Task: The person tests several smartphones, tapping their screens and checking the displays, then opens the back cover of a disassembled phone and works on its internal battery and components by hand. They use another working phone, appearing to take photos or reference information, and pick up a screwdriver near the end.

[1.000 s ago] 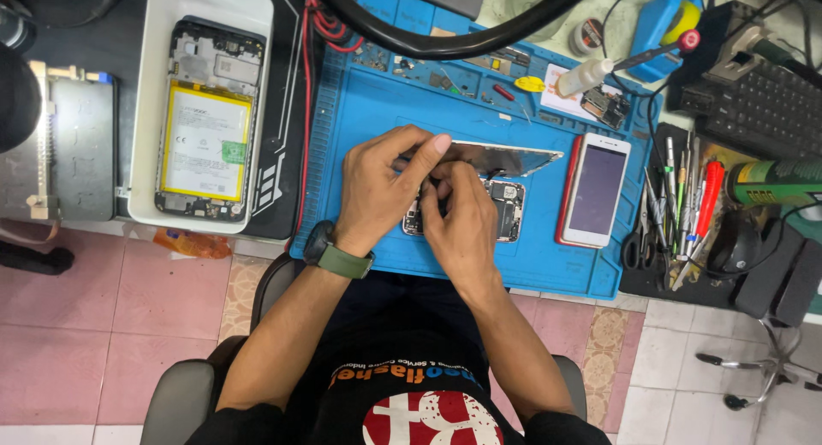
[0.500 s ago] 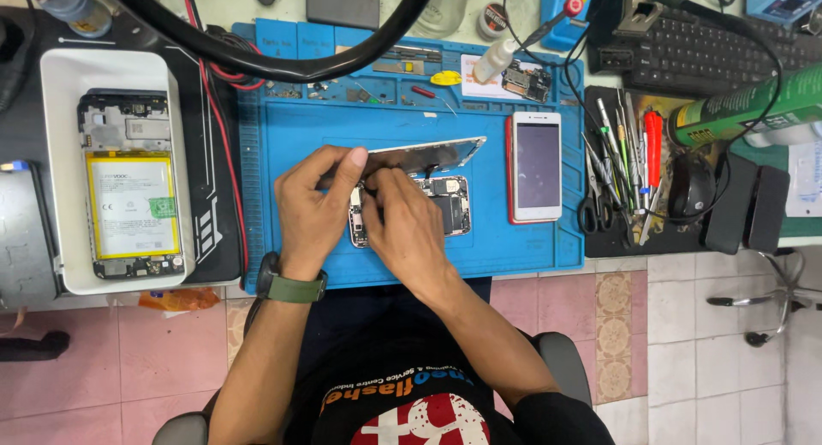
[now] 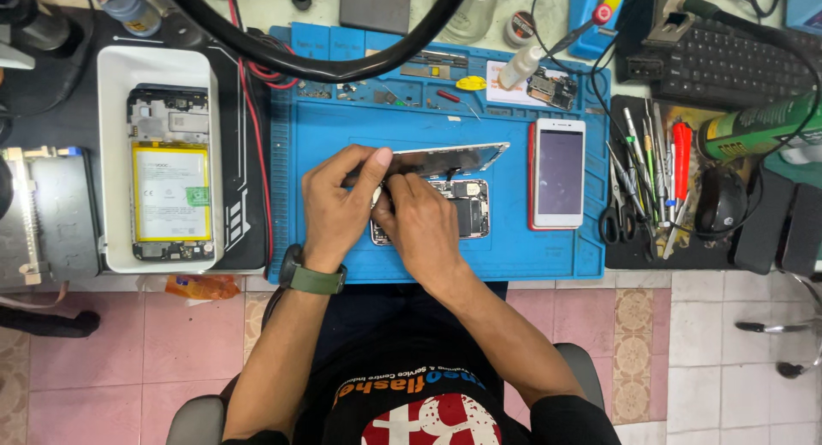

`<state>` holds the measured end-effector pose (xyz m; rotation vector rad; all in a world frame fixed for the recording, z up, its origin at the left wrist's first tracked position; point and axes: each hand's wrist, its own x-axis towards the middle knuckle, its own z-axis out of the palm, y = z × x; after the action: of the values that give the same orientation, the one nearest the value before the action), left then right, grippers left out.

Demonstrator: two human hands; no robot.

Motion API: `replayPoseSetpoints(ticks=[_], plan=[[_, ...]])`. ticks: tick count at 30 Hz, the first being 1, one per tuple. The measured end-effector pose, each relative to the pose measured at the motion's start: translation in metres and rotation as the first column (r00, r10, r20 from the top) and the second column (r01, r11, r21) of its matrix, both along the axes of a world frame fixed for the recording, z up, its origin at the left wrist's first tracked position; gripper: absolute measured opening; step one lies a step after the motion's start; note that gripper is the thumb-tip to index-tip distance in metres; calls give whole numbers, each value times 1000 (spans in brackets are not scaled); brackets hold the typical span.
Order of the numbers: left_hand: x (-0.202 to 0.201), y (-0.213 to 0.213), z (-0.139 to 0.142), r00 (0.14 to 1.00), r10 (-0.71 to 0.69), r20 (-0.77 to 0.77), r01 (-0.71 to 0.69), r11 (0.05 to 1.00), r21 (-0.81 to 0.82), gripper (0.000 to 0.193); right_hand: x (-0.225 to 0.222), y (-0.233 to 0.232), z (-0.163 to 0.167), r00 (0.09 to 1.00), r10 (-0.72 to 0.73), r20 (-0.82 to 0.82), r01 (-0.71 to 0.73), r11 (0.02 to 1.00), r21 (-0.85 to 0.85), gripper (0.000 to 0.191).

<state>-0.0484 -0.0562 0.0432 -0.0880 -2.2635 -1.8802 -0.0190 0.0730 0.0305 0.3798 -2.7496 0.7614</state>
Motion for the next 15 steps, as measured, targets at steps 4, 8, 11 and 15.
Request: replayPoseSetpoints(ticks=[4, 8, 11, 15], plan=[[0, 0, 1, 999, -2, -35, 2, 1000, 10, 24, -2, 0, -4, 1000, 12, -19, -11, 1000, 17, 20], [-1, 0, 2, 1000, -10, -25, 10, 1000, 21, 24, -1, 4, 0, 1000, 24, 18, -23, 1000, -20, 22], [-1, -1, 2, 999, -10, -31, 11, 1000, 14, 25, 2, 17, 14, 986, 32, 166, 4, 977, -214, 33], [-1, -2, -1, 1000, -1, -30, 2, 999, 35, 25, -4, 51, 48, 998, -40, -48, 31, 984, -176, 34]])
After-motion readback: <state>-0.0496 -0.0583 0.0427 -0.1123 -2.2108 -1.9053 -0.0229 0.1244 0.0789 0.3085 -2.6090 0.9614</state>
